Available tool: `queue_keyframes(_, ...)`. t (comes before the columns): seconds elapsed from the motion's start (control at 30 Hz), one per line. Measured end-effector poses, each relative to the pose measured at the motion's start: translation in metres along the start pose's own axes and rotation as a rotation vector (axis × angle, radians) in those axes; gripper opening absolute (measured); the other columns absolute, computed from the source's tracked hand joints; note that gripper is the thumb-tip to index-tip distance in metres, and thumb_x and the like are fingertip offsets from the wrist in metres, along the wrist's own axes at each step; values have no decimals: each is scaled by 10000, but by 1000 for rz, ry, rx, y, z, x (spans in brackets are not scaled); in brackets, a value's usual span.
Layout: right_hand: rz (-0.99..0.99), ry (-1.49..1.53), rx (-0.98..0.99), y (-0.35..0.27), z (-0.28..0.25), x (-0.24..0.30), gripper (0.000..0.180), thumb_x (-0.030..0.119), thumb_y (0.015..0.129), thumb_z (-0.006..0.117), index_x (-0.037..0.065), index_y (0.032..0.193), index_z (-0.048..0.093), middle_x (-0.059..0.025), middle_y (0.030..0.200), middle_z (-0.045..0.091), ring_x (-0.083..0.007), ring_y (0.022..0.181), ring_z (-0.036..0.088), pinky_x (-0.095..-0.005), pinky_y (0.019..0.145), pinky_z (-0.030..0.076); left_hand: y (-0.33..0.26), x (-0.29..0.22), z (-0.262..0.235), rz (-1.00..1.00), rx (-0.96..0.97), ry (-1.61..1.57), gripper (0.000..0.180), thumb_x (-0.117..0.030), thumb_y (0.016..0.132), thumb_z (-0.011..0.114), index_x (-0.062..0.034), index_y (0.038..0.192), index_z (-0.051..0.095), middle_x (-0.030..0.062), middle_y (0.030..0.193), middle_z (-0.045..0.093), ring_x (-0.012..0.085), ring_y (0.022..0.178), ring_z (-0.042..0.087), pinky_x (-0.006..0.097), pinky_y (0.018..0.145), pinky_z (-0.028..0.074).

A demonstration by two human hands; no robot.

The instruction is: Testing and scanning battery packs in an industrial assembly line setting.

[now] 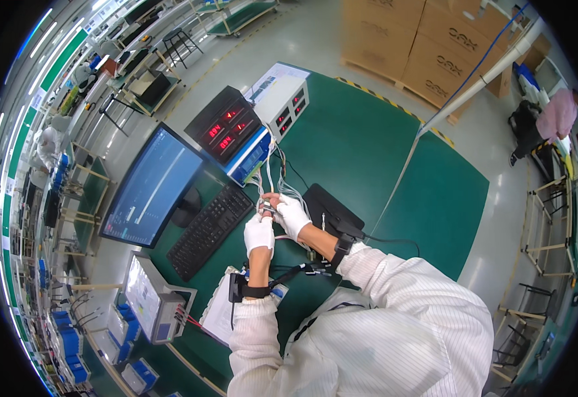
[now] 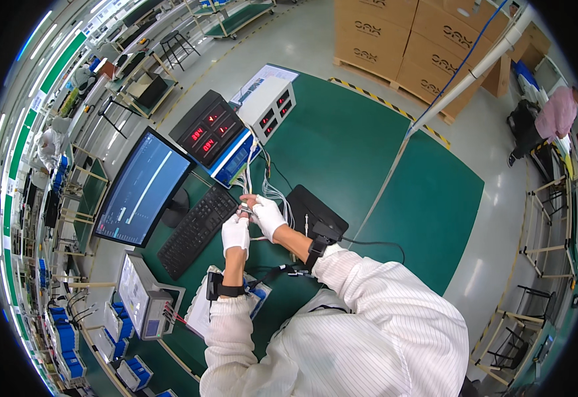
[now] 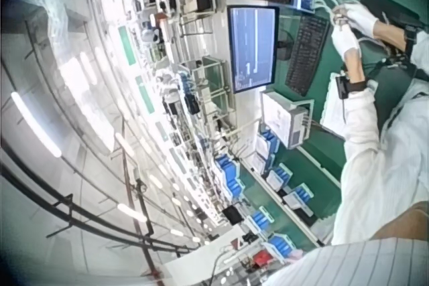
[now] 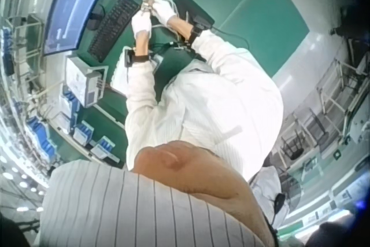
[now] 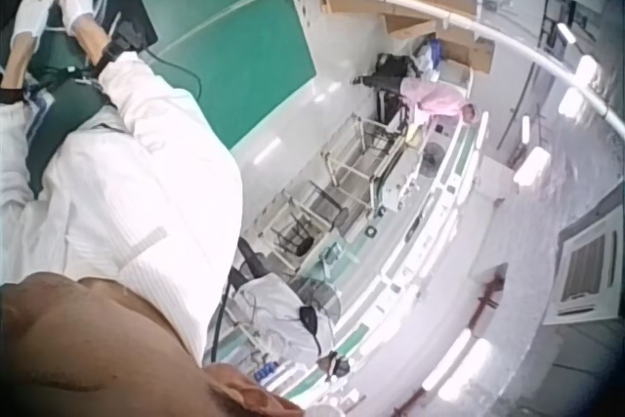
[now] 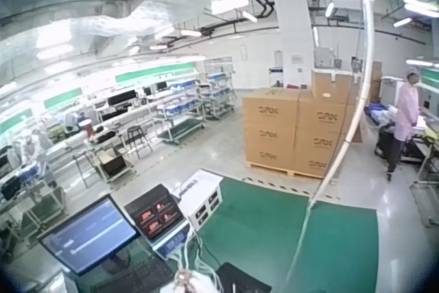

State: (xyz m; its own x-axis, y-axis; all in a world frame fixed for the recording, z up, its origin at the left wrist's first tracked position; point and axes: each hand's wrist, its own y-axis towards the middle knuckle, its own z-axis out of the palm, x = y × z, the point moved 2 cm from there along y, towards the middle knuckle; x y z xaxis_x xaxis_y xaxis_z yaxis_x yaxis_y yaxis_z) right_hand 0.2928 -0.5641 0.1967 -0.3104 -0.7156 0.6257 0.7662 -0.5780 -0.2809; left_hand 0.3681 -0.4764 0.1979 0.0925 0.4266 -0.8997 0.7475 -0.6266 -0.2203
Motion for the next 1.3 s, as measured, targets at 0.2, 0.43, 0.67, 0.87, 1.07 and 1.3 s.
queue_keyframes(0.2,27,-202,97,5,-24,2,353,100,924,471,39,1269,512,-49,960,588,-151,895,589,-282,769,504,-4,-12,-4,20,-46,174,212,-208,892,563,-25,920,667,32,714,582,127,651,481,313,612,403)
queue_keyframes(0.43,-38,-1638,172,-58,-104,-32,278,205,820,609,95,1075,596,-223,1001,588,-402,966,580,-440,827,479,-98,-12,16,258,134,1122,314,-369,826,597,-123,1018,622,153,904,637,351,877,615,461,768,469)
queue_keyframes(0.67,261,-1013,-148,-71,-133,-61,155,114,778,608,56,920,587,-138,910,571,-299,845,608,-383,699,522,-99,10,-11,-166,249,46,387,-385,939,536,-29,911,686,-25,619,466,53,571,400,246,516,352)
queue_keyframes(0.87,514,364,-130,-68,-91,-23,144,135,914,504,13,980,543,-125,894,557,-255,695,604,-356,619,562,-96,-26,-42,-211,93,-403,309,-273,964,513,0,905,645,-39,622,458,48,540,393,199,497,315)
queue_keyframes(1.07,266,-67,-15,-83,-31,14,278,209,973,460,1,1142,536,-127,997,591,-177,709,614,-274,567,518,-111,-41,-29,134,-52,-38,224,-183,890,635,33,946,642,6,751,595,73,656,508,215,603,413)
queue_keyframes(1.3,202,-91,-33,-99,-2,19,265,210,981,450,6,1092,576,-88,873,588,-159,669,598,-259,552,508,-125,-33,-14,216,-296,14,201,-145,851,678,29,943,637,59,787,650,103,693,560,250,654,459)
